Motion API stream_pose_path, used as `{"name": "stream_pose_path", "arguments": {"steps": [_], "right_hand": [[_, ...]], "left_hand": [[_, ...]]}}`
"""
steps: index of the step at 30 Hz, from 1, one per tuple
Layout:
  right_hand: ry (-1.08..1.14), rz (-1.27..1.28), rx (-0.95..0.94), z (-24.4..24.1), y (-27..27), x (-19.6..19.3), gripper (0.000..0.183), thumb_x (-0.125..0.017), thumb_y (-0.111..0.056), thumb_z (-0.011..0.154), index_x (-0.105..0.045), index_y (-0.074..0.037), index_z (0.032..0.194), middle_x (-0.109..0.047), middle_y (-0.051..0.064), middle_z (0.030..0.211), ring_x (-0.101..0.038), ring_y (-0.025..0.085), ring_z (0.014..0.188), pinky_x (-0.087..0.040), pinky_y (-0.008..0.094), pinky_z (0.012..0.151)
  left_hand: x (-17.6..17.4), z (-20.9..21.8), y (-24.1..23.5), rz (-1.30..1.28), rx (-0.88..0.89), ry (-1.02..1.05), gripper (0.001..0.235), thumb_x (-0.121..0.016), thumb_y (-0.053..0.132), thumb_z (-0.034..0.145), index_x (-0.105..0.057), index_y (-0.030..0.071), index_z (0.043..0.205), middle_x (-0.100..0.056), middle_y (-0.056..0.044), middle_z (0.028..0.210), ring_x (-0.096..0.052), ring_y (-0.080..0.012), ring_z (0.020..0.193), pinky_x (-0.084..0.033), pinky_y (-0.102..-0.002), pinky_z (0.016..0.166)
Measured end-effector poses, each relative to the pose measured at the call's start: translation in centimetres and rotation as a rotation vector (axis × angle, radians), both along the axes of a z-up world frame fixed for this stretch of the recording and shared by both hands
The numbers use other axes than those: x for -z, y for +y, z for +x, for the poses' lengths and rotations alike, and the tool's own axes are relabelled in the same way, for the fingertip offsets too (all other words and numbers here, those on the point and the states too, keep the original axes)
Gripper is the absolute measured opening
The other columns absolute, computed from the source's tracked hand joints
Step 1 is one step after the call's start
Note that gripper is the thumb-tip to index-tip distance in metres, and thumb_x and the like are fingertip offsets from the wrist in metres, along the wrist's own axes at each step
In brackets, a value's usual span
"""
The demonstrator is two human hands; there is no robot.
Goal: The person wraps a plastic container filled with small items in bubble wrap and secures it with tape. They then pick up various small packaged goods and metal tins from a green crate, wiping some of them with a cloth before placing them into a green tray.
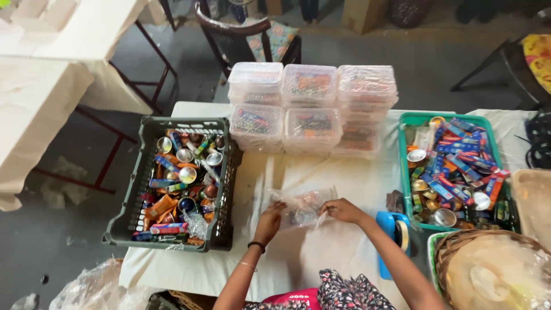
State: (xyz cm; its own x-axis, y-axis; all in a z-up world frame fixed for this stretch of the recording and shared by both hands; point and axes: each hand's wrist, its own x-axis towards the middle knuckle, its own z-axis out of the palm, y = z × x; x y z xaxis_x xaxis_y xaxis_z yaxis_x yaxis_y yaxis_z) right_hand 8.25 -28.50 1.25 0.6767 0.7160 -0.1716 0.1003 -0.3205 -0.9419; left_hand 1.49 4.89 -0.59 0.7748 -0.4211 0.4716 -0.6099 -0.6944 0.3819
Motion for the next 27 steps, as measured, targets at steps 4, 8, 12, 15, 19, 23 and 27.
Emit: {"name": "stream_pose_path", "arguments": {"steps": [4, 8, 12, 15, 19, 23, 27], "right_hand": [[-0.168, -0.012, -0.035, -1.0, 0.2, -1.1, 0.039, -0.056, 0.007, 0.069, -0.073, -0.006, 0.102, -0.077, 0.008, 0.11, -0.073, 0.022, 0.106, -0.056, 0.034, 0.098], [-0.525, -0.138, 0.024, -2.6, 0.7, 0.3, 0.037, -0.061, 0.008, 0.069, -0.075, -0.012, 0.097, -0.078, 0.003, 0.108, -0.07, 0.027, 0.103, -0.052, 0.039, 0.096], [-0.852, -0.145, 0.17, -5.0, 1.4, 1.0, 0.03, -0.065, 0.001, 0.071, -0.076, -0.015, 0.094, -0.076, 0.005, 0.107, -0.069, 0.029, 0.106, -0.049, 0.044, 0.098], [-0.854, -0.23, 0.198, -5.8, 1.1, 2.1, 0.023, -0.061, -0.003, 0.081, -0.077, -0.017, 0.09, -0.076, 0.007, 0.113, -0.069, 0.027, 0.108, -0.05, 0.042, 0.099], [-0.875, -0.291, 0.149, -6.6, 1.0, 0.7, 0.018, -0.061, -0.009, 0.086, -0.077, -0.016, 0.092, -0.076, 0.008, 0.113, -0.068, 0.027, 0.108, -0.049, 0.044, 0.098], [-0.83, -0.254, 0.206, -6.8, 0.9, 0.8, 0.015, -0.064, -0.011, 0.088, -0.077, -0.017, 0.091, -0.075, 0.008, 0.114, -0.069, 0.026, 0.108, -0.049, 0.044, 0.097], [-0.838, -0.214, 0.174, -6.1, 0.7, 2.9, 0.025, -0.061, -0.002, 0.083, -0.077, -0.018, 0.094, -0.077, 0.005, 0.114, -0.069, 0.023, 0.114, -0.05, 0.042, 0.099]], "left_hand": [[6.1, 1.7, 0.7, -0.553, -0.224, 0.346, 0.041, -0.045, 0.01, 0.093, -0.075, 0.008, 0.121, -0.079, -0.012, 0.121, -0.073, -0.0264, 0.116, -0.054, -0.041, 0.102], [0.1, 4.3, -0.1, -1.222, -0.574, 1.02, 0.07, -0.043, 0.06, 0.102, -0.04, 0.008, 0.149, -0.069, -0.021, 0.116, -0.073, -0.0318, 0.098, -0.057, -0.044, 0.082], [-4.3, 6.2, -0.4, -1.139, -0.778, 1.212, 0.103, -0.052, 0.072, 0.087, 0.001, 0.024, 0.162, -0.069, -0.022, 0.11, -0.07, -0.0347, 0.086, -0.056, -0.048, 0.072], [-1.7, 7.4, 0.4, -1.092, -0.79, 1.263, 0.103, -0.069, 0.041, 0.088, 0.004, 0.027, 0.16, -0.064, -0.018, 0.106, -0.068, -0.0355, 0.084, -0.057, -0.047, 0.072], [-0.7, 5.4, 2.0, -0.987, -0.709, 1.117, 0.099, -0.059, 0.002, 0.078, -0.013, 0.031, 0.161, -0.065, -0.014, 0.089, -0.064, -0.0285, 0.069, -0.059, -0.046, 0.066], [5.2, 0.4, 5.4, -1.013, -0.41, 1.102, 0.049, -0.06, -0.002, 0.087, -0.071, 0.008, 0.133, -0.049, -0.001, 0.077, -0.05, -0.0109, 0.063, -0.056, -0.034, 0.069], [8.3, -5.7, 6.4, -1.216, -0.312, 1.209, 0.029, -0.057, -0.001, 0.094, -0.067, -0.002, 0.121, -0.059, -0.002, 0.088, -0.062, -0.0135, 0.082, -0.061, -0.037, 0.088]]}}
